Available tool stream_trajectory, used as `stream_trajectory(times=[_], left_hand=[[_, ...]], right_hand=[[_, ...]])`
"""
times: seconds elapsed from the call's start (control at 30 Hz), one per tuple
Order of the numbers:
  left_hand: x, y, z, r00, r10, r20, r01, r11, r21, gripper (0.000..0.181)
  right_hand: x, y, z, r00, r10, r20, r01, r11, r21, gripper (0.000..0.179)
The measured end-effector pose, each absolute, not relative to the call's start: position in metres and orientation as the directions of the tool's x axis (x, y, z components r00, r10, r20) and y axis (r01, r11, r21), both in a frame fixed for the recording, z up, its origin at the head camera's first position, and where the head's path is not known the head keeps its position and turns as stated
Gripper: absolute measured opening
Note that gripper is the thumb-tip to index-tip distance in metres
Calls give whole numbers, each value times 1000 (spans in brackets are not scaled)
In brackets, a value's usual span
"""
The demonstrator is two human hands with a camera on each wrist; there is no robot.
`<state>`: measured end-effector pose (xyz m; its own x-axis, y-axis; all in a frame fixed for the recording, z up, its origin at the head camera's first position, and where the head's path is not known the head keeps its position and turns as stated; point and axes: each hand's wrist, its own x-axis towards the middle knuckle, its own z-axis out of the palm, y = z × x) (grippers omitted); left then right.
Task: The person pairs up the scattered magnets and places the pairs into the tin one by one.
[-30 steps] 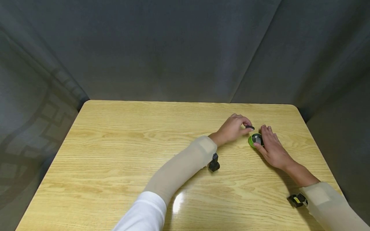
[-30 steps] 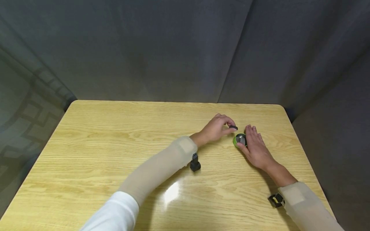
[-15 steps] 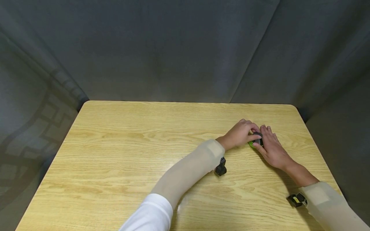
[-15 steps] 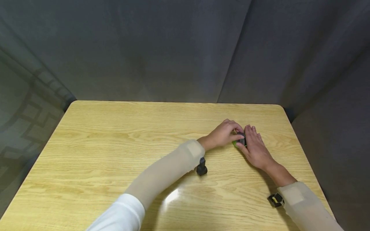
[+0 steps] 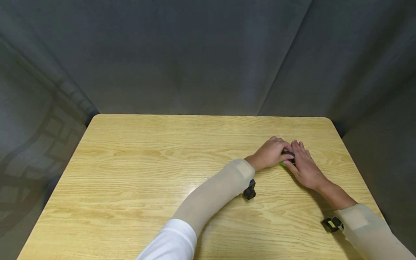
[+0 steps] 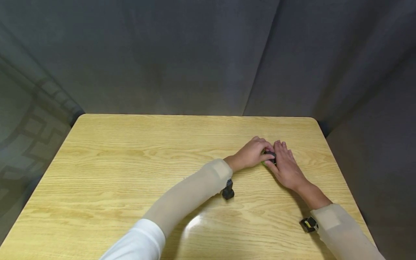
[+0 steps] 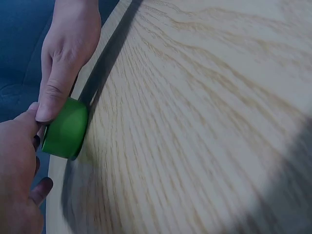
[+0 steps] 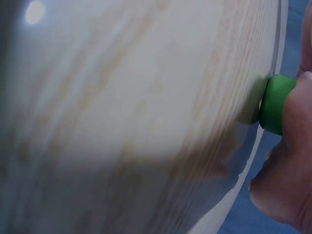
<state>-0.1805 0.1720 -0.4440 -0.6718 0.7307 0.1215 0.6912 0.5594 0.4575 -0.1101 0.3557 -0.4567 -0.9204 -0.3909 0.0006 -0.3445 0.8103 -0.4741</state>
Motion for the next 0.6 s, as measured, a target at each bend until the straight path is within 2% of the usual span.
stream_trajectory(times=[0.6], left_hand=[[-181, 172, -448, -690, 716, 108, 681, 592, 432, 35]], right_hand=[[-111, 356, -457, -923, -385, -5, -339, 818, -465, 79]])
